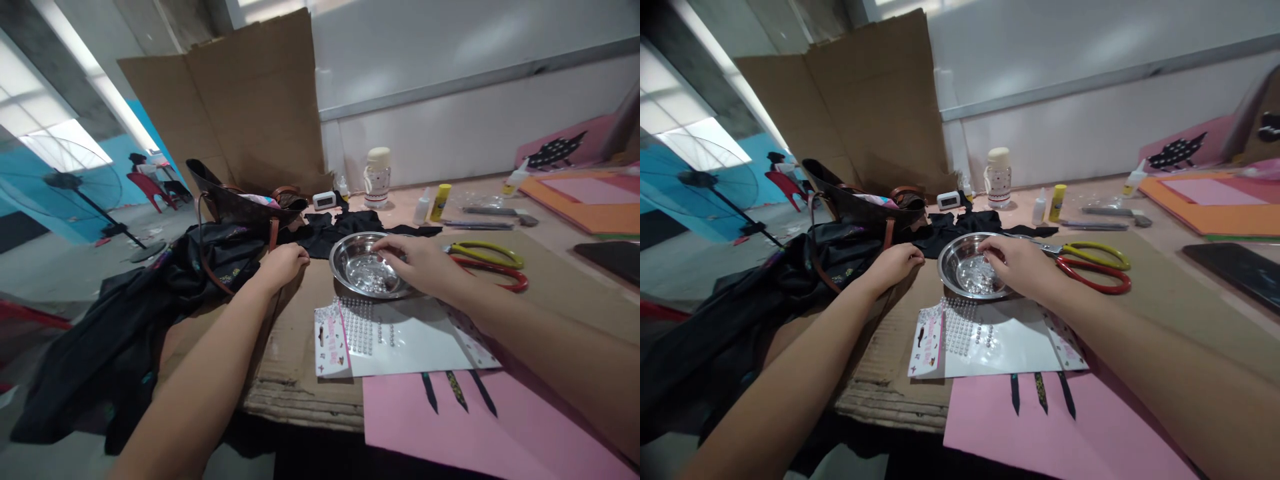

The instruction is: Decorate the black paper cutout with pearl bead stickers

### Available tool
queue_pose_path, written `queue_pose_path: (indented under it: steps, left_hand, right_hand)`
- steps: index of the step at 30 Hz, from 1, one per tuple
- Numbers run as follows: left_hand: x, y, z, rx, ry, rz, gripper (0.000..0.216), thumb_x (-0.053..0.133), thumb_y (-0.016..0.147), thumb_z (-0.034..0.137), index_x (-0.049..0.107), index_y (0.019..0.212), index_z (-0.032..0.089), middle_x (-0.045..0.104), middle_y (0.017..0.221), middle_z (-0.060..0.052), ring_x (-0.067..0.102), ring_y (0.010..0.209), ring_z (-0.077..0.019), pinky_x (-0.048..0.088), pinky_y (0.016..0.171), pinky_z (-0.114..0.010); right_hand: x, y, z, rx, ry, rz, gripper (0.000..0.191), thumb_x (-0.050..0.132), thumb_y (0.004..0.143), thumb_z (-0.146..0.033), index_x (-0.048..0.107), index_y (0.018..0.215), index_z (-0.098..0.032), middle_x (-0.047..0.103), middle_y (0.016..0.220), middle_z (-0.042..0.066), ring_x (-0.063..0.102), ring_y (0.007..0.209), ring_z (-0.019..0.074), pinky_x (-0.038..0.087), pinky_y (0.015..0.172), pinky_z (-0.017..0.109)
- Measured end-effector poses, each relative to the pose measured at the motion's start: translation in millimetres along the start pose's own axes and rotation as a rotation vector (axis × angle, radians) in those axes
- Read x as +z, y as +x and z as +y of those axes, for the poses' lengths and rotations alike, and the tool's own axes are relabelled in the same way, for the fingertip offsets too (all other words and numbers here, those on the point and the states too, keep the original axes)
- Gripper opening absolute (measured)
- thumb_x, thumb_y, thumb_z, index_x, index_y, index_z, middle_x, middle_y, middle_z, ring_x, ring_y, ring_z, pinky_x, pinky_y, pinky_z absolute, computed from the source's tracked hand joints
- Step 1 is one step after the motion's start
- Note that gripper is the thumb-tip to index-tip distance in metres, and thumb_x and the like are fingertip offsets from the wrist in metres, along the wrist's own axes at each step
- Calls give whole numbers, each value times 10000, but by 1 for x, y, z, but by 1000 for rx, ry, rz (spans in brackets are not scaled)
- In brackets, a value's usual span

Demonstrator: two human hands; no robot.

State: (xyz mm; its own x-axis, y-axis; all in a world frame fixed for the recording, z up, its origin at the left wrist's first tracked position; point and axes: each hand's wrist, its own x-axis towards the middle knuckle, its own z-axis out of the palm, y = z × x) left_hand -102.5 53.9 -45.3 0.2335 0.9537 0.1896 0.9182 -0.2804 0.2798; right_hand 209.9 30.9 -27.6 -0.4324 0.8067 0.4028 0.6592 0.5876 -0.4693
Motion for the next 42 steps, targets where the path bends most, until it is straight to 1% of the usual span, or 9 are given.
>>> queue_pose_path:
  steps: [3, 8, 11, 13, 15, 20, 29, 35, 42]
  left_hand:
    - [5, 2, -4, -54, -84, -2, 230, 523, 907, 266, 739, 859, 201, 755, 941, -71, 680, 886, -234, 492, 811, -310]
    - [1, 1, -7, -134, -225, -9, 237, 496, 904, 227, 721, 960, 178, 761, 985, -75, 692, 923, -219, 511, 830, -303]
    - [-2, -1, -5, -137, -296, -22, 197, 583, 852, 241, 694, 1001, 177, 748, 1030, -73, 687, 941, -210, 519, 835, -299]
    - [-3, -2, -4, -135, -336, -18, 243, 655, 802, 276, 661, 1023, 173, 735, 1041, -72, 683, 923, -203, 526, 808, -290]
    - [-2, -3, -3, -136, -363, -9, 263, 679, 775, 296, 640, 1002, 170, 724, 1019, -68, 678, 898, -197, 525, 778, -283]
    - [-1, -3, -3, -136, -371, -11, 207, 654, 782, 339, 654, 924, 189, 720, 961, -45, 670, 881, -204, 511, 776, -294]
    - [-1, -2, -3, -144, -343, -3, 294, 642, 805, 451, 666, 911, 178, 732, 914, -59, 674, 845, -223, 506, 779, -324]
    - [-4, -4, 0, -141, -325, -4, 290, 604, 838, 433, 725, 918, 183, 762, 935, -80, 690, 876, -256, 512, 798, -354]
    - [-6, -2, 2, -129, -336, -18, 309, 512, 895, 417, 723, 885, 191, 762, 900, -76, 699, 860, -243, 518, 793, -333]
  right_hand:
    - [0, 0, 1, -10, -5, -7, 264, 492, 931, -273, 708, 1078, -243, 760, 1036, 38, 690, 920, 226, 503, 820, 362]
    - [0, 0, -1, -20, -9, 0, 269, 486, 932, -287, 712, 1069, -240, 760, 1039, 42, 689, 909, 229, 509, 800, 369]
    - [0, 0, 0, -27, -14, -5, 271, 488, 929, -270, 714, 1075, -238, 766, 1026, 41, 699, 877, 221, 510, 788, 360]
    - [1, 0, 0, -29, -16, -17, 275, 485, 937, -274, 714, 1085, -236, 767, 1032, 44, 705, 882, 222, 512, 799, 360]
    - [1, 0, 1, -34, -18, -24, 279, 483, 945, -284, 712, 1094, -229, 767, 1042, 52, 709, 904, 231, 514, 819, 368]
    - [0, 0, 0, -39, -14, -24, 267, 495, 948, -290, 711, 1091, -228, 769, 1049, 57, 713, 933, 240, 517, 817, 372]
    - [0, -1, 0, -38, -20, -38, 257, 496, 944, -277, 698, 1099, -242, 766, 1034, 40, 704, 891, 222, 511, 774, 354]
    - [1, -2, 0, -40, -5, -34, 265, 486, 949, -273, 697, 1109, -252, 762, 1069, 43, 706, 931, 228, 519, 792, 365]
    - [0, -1, -1, -32, 13, -53, 265, 482, 948, -255, 694, 1107, -256, 764, 1060, 40, 710, 913, 219, 521, 803, 364]
